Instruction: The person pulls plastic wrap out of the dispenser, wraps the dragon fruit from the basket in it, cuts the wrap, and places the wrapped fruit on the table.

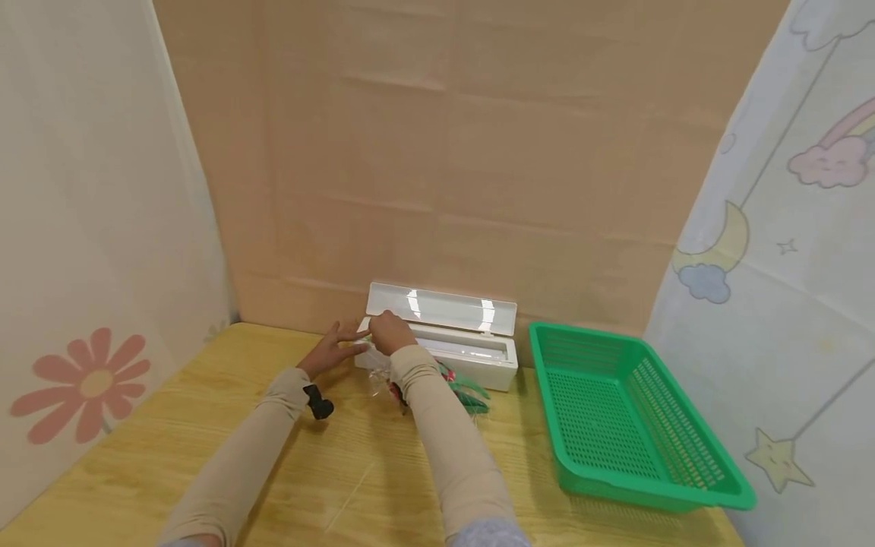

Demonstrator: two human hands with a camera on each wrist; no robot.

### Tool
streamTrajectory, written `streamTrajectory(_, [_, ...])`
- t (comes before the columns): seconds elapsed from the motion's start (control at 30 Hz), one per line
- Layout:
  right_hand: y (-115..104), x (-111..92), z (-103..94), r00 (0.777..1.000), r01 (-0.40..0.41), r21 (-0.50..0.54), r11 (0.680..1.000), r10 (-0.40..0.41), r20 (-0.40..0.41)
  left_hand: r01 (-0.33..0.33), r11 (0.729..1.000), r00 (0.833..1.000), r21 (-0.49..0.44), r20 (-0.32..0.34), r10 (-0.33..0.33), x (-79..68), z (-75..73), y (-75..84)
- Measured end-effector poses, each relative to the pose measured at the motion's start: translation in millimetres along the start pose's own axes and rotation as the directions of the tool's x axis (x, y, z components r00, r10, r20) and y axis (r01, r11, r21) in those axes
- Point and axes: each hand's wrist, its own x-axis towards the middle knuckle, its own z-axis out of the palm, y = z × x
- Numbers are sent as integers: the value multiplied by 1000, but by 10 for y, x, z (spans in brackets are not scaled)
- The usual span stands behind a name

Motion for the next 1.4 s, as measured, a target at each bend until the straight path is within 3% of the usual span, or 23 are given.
streamTrajectory(0.13, [14, -37, -14, 1000, -4, 5, 1000, 4, 14, 7, 1000, 1000, -4, -3, -7, 3, 9, -30])
streamTrajectory(0.53, [235, -198, -118, 999, -30, -11, 999, 31, 41, -131, 989, 991, 64, -7, 132, 56, 36, -65])
streamTrajectory(0.7, [331, -316, -135, 999, -12, -12, 1000, 12, 42, -101, 995, 995, 20, -15, 102, 46, 57, -87])
streamTrajectory(0.97, [548, -545, -178, 1000, 2, 4, 1000, -2, 27, -115, 993, 993, 3, -17, 115, 39, -1, -156])
streamTrajectory(1.2, [703, -759, -188, 1000, 24, 20, 1000, -24, -3, -72, 996, 997, 54, -22, 73, -3, -48, -117])
streamTrajectory(1.4, [763, -883, -233, 999, 30, -8, 1000, -30, -18, -34, 997, 999, 71, -24, 36, 16, -6, -96])
